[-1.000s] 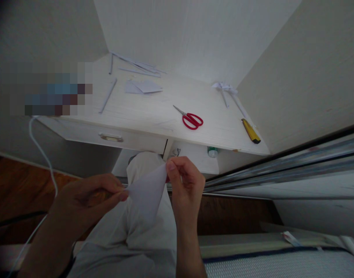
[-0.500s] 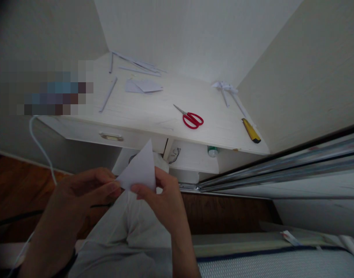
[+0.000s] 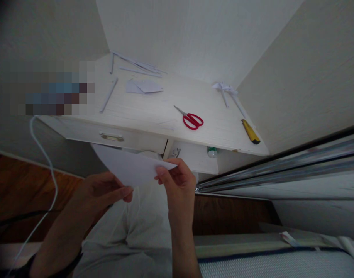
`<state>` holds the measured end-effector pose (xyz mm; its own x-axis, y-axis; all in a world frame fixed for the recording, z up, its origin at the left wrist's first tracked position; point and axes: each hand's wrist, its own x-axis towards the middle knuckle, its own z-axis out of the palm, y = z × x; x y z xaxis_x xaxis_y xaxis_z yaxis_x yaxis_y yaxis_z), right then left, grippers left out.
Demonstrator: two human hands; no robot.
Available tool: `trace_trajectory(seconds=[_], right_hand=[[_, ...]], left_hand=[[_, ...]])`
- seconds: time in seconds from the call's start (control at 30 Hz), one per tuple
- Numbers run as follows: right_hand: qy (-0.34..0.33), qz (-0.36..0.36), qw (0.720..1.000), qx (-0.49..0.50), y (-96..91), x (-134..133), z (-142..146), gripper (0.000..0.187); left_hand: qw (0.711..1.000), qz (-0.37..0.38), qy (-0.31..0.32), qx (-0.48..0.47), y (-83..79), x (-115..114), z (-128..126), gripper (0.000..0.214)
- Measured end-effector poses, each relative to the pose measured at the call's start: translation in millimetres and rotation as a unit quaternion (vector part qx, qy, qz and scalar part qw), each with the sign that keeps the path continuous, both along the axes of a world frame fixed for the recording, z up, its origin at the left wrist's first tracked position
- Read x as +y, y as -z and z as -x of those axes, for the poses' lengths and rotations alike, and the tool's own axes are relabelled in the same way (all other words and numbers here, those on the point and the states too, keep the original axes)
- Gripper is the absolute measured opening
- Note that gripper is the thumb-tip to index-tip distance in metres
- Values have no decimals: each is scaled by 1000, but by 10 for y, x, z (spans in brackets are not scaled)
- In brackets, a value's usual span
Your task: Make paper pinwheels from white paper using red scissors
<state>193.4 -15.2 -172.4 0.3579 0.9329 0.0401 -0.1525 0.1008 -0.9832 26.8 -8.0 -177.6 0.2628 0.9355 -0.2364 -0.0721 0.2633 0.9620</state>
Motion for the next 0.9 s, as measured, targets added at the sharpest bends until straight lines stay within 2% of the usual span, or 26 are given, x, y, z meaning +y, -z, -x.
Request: trace_trajectory(seconds=[0.1,0.2,0.27,0.33,0.5,0.7,0.8,0.9], right_hand=[[-14,-4,999,50,20,1,36,9],[-33,37,997,63,62,4,96,17],[-26,47,997,62,95,8,119,16],[-7,26,999,47,123,11,115,8],[20,-23,999,-23,127,37,45,33],[30,4,999,-40,34,139,-54,10],[26,2,999,-44,50,147,-107,21],[27,-8,996,-89,83,138,-153,29]], left_hand=[[1000,-17,0,19,18,3,-14,14],[999,-41,2,33,29,7,-32,15],[998,-47,-5,38,31,9,-42,16],[997,-62,-8,47,26,10,-52,17],[994,-78,-1,74,-10,0,-96,18],[991,-82,-30,103,8,14,-74,22],[987,-103,-19,118,47,29,-51,21],[982,-132,-13,137,82,30,-50,22]])
